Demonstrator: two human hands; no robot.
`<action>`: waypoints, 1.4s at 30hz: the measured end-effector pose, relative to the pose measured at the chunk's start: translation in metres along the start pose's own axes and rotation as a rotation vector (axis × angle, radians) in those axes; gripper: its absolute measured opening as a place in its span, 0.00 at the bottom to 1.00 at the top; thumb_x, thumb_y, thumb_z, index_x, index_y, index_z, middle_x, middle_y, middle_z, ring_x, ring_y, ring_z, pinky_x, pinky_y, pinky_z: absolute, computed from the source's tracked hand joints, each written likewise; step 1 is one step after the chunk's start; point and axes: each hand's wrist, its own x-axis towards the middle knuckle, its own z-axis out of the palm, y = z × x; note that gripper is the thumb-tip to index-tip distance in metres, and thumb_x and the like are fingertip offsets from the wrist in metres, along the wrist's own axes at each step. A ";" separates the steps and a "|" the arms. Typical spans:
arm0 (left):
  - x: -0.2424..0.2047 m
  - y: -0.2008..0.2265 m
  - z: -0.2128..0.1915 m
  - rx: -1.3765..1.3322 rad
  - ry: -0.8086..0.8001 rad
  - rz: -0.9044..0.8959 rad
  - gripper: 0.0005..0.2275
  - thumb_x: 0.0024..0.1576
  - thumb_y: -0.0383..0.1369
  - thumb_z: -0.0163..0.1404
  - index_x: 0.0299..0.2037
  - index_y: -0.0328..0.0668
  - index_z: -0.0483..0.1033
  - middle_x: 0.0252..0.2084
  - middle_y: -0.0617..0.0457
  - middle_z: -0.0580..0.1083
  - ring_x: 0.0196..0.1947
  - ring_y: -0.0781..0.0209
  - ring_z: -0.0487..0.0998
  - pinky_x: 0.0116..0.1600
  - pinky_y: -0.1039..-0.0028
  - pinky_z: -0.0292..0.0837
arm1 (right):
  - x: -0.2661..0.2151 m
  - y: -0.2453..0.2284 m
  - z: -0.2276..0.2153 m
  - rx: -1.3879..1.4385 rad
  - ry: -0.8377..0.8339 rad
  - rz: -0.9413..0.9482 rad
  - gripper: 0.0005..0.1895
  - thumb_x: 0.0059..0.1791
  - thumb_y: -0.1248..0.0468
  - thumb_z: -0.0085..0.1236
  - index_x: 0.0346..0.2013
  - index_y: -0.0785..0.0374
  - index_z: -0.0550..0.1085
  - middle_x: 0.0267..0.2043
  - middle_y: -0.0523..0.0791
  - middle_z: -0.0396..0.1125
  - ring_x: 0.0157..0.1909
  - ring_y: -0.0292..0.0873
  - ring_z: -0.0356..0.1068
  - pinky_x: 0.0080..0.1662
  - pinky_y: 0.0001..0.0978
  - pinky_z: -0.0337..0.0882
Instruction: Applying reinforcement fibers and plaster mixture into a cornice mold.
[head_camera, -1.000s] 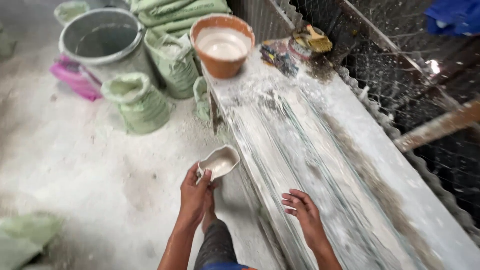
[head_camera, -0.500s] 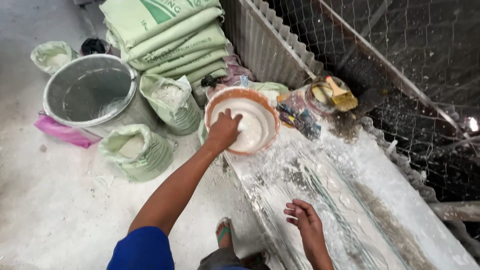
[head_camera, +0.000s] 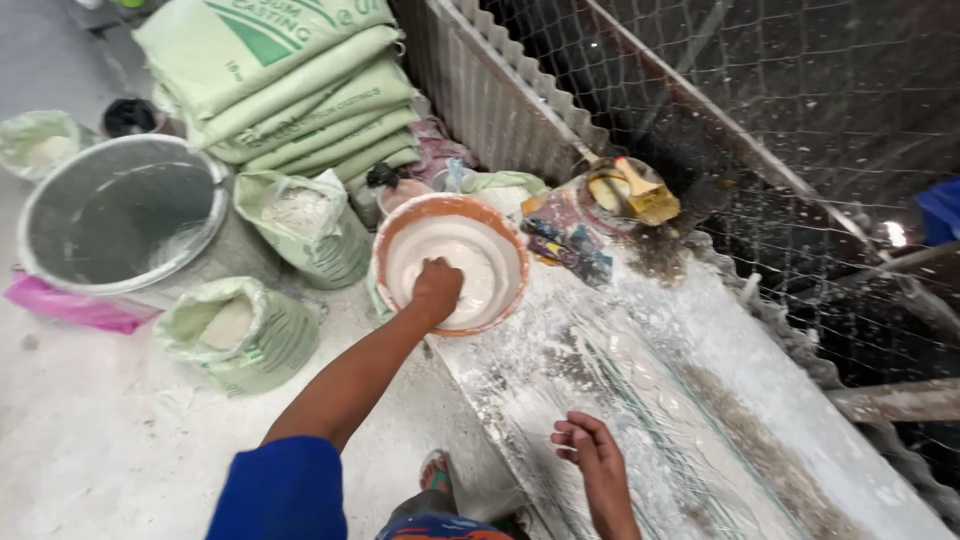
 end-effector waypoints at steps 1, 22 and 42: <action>-0.005 0.001 0.001 -0.038 -0.096 -0.072 0.06 0.48 0.28 0.53 0.33 0.36 0.79 0.37 0.37 0.74 0.36 0.43 0.74 0.41 0.57 0.73 | -0.004 0.002 -0.001 0.015 0.010 0.019 0.18 0.55 0.67 0.43 0.57 0.75 0.71 0.50 0.58 0.73 0.49 0.53 0.73 0.51 0.45 0.72; -0.025 0.004 -0.138 -2.189 -0.102 -0.761 0.28 0.63 0.30 0.48 0.74 0.38 0.52 0.60 0.41 0.65 0.51 0.57 0.71 0.57 0.71 0.78 | -0.045 0.004 -0.059 0.037 0.269 0.062 0.17 0.57 0.70 0.40 0.59 0.75 0.68 0.53 0.59 0.69 0.52 0.55 0.69 0.52 0.47 0.68; -0.178 0.151 -0.190 -2.104 -0.201 -0.692 0.18 0.59 0.29 0.55 0.58 0.31 0.72 0.42 0.47 0.73 0.32 0.65 0.74 0.34 0.81 0.78 | -0.188 0.063 -0.152 -0.047 0.300 0.137 0.22 0.55 0.62 0.44 0.61 0.70 0.68 0.56 0.55 0.70 0.58 0.51 0.70 0.59 0.44 0.69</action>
